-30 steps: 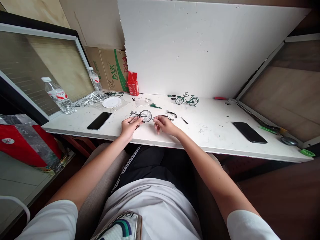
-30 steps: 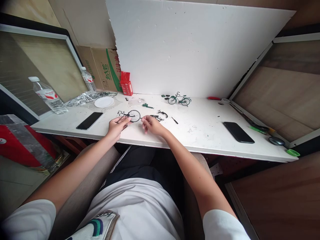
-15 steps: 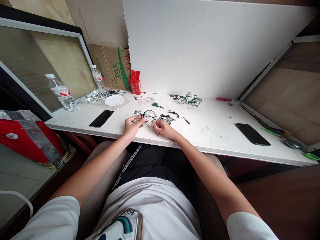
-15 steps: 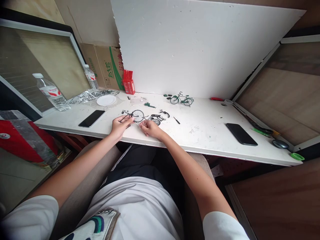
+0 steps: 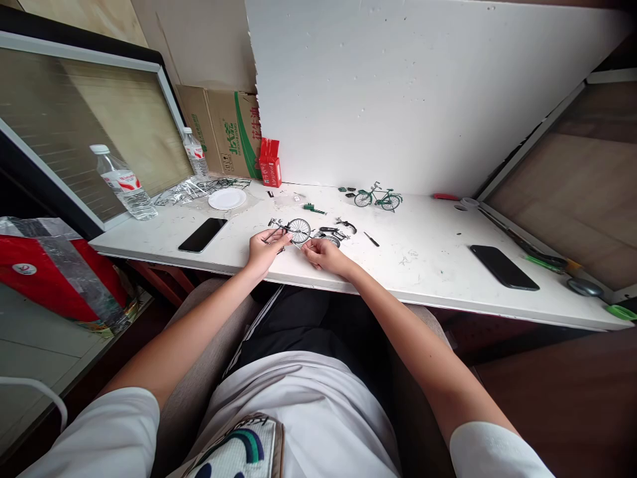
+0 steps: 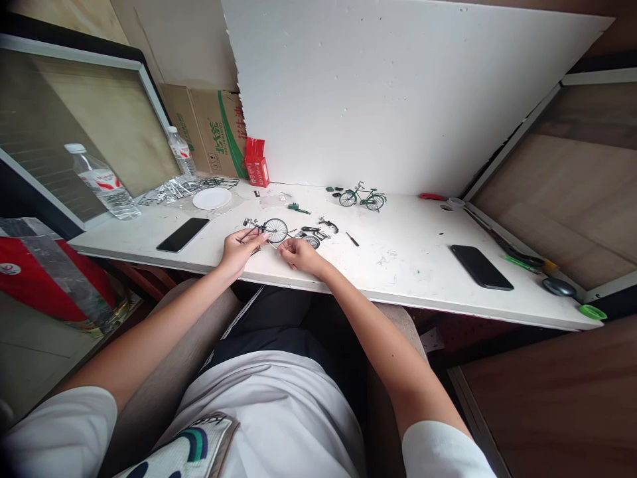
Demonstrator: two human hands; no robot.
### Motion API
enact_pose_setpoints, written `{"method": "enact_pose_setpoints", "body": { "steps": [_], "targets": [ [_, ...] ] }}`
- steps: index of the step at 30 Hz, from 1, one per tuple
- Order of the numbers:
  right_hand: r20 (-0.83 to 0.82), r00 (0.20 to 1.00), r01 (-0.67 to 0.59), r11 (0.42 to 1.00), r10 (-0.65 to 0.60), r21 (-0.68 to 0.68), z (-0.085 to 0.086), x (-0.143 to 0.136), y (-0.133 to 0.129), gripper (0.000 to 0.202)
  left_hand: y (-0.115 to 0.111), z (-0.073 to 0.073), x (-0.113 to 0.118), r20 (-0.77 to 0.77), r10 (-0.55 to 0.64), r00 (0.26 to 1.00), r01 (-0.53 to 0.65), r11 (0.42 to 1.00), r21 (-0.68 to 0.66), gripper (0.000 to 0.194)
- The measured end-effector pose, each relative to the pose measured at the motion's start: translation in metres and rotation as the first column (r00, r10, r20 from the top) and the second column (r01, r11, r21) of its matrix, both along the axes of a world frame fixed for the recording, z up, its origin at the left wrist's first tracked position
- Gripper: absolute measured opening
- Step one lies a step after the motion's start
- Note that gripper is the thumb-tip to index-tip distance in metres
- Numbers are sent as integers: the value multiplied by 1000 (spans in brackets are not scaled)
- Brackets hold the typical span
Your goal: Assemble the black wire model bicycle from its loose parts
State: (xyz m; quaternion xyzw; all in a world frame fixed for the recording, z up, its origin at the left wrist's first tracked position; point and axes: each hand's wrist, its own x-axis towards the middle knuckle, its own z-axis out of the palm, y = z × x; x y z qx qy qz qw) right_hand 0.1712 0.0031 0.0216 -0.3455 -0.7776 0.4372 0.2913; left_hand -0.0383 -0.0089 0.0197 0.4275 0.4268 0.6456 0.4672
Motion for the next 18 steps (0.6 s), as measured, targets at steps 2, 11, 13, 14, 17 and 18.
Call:
{"method": "enact_pose_setpoints", "body": {
  "steps": [2, 11, 13, 14, 17, 18],
  "targets": [
    [1, 1000, 12, 1000, -12, 1, -1, 0, 0, 31, 0, 0, 0, -6, 0, 1000, 0, 1000, 1, 53],
    [-26, 999, 38, 999, -38, -14, -2, -1, 1, 26, 1, -1, -1, -10, -2, 1000, 2, 1000, -20, 53],
    [-29, 999, 37, 999, -38, -16, -2, -1, 1, 26, 1, -1, -1, -14, -4, 1000, 3, 1000, -20, 53],
    [-34, 999, 42, 999, -42, -18, -3, -1, 1, 25, 1, -1, -1, -16, -5, 1000, 5, 1000, -21, 53],
    [-50, 997, 62, 998, -63, -17, -4, -1, 1, 22, 2, -1, -2, -21, -14, 1000, 14, 1000, -23, 54],
    [-54, 996, 70, 997, -71, -14, -4, -1, 1, 22, 2, -1, -2, -21, -15, 1000, 14, 1000, -22, 55]
  ]
}}
